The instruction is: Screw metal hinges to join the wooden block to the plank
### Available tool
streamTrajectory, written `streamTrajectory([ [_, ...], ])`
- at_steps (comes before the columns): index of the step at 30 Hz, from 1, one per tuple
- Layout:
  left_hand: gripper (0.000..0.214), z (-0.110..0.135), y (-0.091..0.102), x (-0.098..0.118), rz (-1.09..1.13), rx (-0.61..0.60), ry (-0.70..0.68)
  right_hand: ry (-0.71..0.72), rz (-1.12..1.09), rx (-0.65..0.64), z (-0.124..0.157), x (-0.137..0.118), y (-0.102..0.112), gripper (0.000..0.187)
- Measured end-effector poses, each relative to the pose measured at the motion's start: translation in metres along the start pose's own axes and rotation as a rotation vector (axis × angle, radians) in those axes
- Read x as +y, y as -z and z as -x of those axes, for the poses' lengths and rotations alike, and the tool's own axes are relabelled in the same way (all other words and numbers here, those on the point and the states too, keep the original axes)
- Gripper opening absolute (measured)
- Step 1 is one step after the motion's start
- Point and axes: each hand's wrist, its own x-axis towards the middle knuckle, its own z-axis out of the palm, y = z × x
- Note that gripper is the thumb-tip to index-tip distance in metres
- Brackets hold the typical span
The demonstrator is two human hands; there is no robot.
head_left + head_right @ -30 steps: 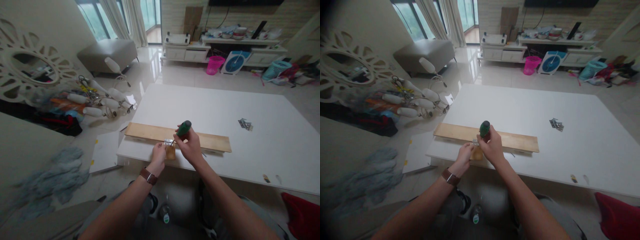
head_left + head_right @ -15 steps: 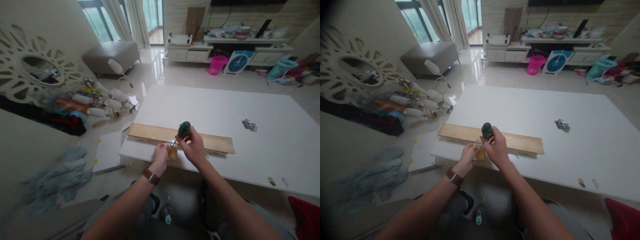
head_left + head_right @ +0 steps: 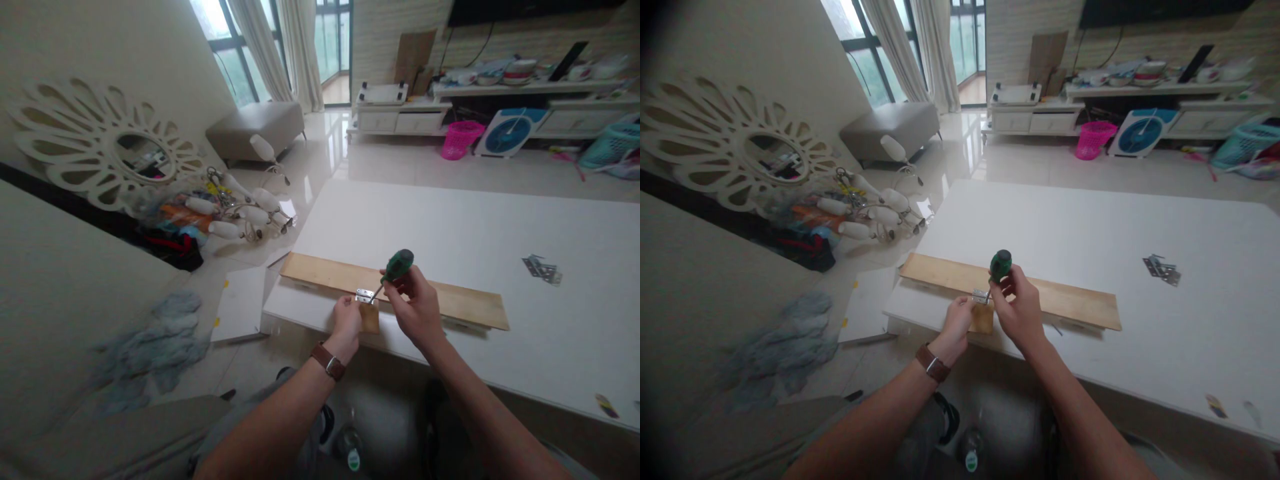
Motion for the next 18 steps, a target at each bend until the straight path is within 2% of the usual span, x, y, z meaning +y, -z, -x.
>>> streamTrajectory([
  [6,0.009,-0.004,-0.001,-0.006,0.006,-0.003,0.008,0.05,0.052,0.049,-0.001,0.003,-0.004,0.022],
  [13,0.006,-0.007,0.0,-0.008,-0.017,0.011,-0.031,0.014,0.011,-0.026,0.0,0.002,-0.002,0.022],
  [18,0.009,-0.013,0.002,-0.011,-0.046,0.017,-0.037,0.01,0.005,0.039,0.001,0.008,-0.002,0.034],
])
